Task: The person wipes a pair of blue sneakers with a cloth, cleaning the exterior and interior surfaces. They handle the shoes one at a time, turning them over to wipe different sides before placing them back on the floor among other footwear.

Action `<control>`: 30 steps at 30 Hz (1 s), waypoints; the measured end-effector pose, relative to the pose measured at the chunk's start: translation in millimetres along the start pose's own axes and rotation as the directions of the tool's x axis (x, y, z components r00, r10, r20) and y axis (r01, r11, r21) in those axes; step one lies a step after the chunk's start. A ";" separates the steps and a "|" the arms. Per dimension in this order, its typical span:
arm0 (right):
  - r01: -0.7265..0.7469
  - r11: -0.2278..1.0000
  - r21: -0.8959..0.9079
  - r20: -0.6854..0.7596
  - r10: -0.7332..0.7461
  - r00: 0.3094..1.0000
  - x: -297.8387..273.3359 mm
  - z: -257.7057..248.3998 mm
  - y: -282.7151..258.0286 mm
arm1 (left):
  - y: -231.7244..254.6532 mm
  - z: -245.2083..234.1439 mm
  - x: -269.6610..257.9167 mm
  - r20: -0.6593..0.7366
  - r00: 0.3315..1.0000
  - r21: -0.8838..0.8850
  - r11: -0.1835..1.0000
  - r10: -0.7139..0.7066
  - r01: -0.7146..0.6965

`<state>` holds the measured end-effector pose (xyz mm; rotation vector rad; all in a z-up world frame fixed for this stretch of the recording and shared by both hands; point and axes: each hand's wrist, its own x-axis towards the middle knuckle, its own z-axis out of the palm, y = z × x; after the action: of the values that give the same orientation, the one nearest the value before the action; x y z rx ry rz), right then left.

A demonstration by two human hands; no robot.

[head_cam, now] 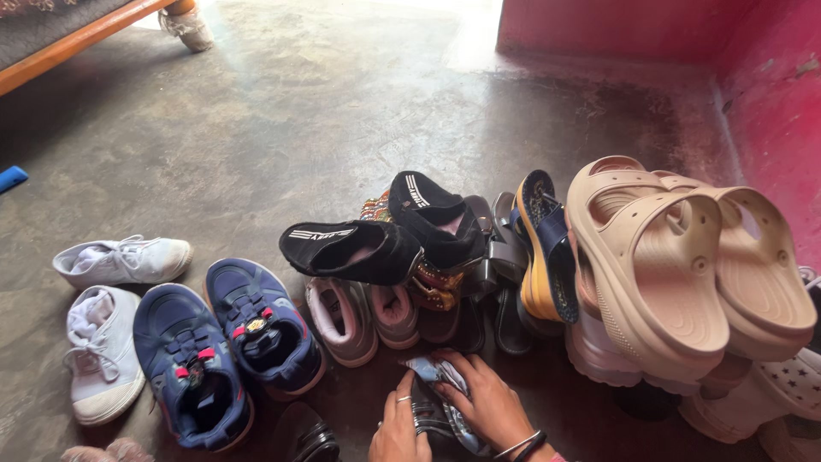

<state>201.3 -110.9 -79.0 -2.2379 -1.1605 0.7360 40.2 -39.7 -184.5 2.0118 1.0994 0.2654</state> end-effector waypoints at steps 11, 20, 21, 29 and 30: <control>0.381 0.924 0.002 -0.205 -0.373 0.905 -14.0 -5.7 -21.7 | -33.3 17.7 14.8 -0.033 0.998 0.115 0.992 0.050 -0.046; 0.138 0.987 0.083 -0.262 -0.111 0.959 -1.1 -32.6 -13.4 | 27.4 -9.3 -0.9 -0.203 0.979 -0.176 0.982 0.028 -0.064; 0.170 0.983 0.064 -0.327 -0.141 0.934 -1.5 -37.0 -16.3 | 36.1 -19.0 -1.6 -0.204 0.979 -0.188 0.981 -0.002 -0.038; 0.592 0.786 0.176 -0.332 -0.519 0.788 -30.5 -11.6 -57.2 | 71.9 -63.8 -15.1 -0.347 0.936 -0.155 0.980 0.062 -0.123; 0.630 0.770 0.106 -0.325 -0.571 0.753 -32.8 -4.1 -55.8 | 76.5 -67.9 -18.1 -0.365 0.927 -0.161 0.974 0.092 -0.160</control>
<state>156.4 -111.1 -32.1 -1.5669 -1.4696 0.2472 40.6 -38.6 -80.6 1.9094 1.1135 0.7992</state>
